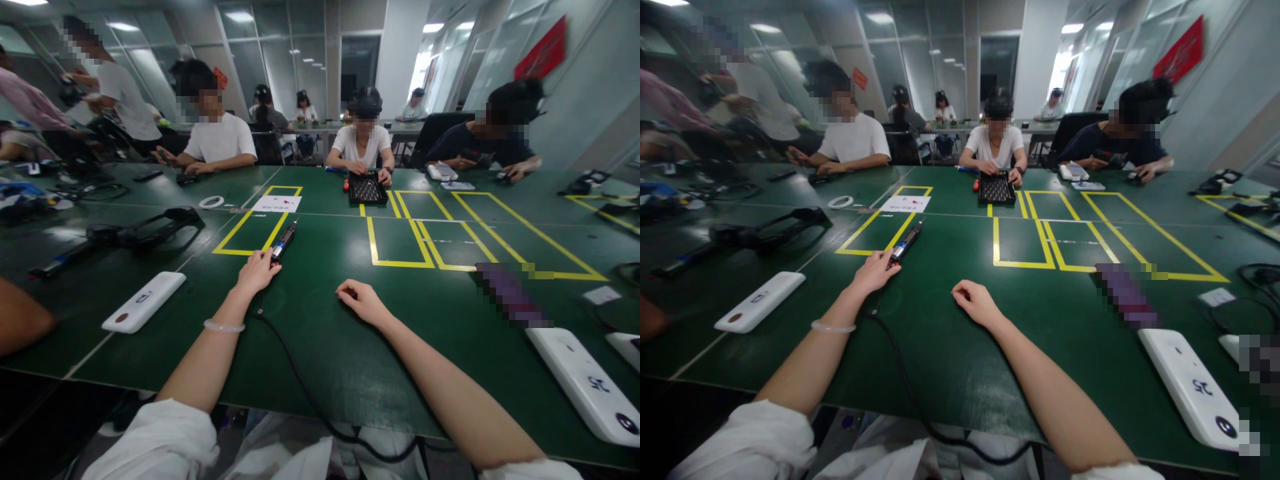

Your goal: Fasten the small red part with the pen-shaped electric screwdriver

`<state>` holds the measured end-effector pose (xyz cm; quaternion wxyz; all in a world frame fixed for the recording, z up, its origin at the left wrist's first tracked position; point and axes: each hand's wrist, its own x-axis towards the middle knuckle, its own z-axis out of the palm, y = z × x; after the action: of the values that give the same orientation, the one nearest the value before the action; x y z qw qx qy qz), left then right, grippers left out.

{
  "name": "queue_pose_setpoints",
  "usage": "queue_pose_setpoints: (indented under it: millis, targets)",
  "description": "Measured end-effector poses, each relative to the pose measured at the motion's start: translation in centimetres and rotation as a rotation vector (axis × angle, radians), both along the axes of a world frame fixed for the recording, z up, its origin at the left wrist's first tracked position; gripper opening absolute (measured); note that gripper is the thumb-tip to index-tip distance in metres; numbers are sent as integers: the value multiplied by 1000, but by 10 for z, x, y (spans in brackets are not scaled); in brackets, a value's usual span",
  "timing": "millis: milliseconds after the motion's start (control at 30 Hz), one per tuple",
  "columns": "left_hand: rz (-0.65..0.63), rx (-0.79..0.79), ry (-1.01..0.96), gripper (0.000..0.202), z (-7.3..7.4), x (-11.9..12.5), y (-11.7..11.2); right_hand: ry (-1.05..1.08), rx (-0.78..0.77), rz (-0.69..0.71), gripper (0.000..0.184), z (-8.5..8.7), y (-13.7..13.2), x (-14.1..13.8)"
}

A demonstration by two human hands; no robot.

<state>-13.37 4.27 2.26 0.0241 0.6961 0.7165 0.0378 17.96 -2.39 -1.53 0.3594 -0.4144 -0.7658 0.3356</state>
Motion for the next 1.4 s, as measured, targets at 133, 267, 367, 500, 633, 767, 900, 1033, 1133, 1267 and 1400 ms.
queue_pose_setpoints:
  millis: [133,267,367,500,633,767,900,1033,1133,1267,1400]
  targets:
    - [57,14,20,62,-6,-38,16,13,8,18,12,0,1,1]
    - [113,15,35,63,-7,-70,23,-5,13,9,12,1,0,2]
    - [147,94,73,58,-7,-78,21,-12,18,7,12,1,0,2]
    - [168,268,136,46,-5,-69,11,-16,19,7,12,2,-1,2]
    - [218,263,112,33,-2,-60,6,-13,15,13,12,2,0,2]
    - [231,314,82,31,1,-57,4,-19,14,14,12,2,0,2]
    - [107,413,19,31,4,-35,-1,-29,18,12,12,1,0,2]
    - [-232,232,-298,32,7,21,-18,-21,12,19,12,-1,1,2]
    - [-548,32,-529,33,9,68,-39,31,-13,30,15,-4,1,1]
    - [-715,-136,-679,34,12,104,-63,88,-68,95,20,-1,-2,-1]
    - [-715,-225,-752,35,12,108,-72,112,-131,147,25,4,-5,0]
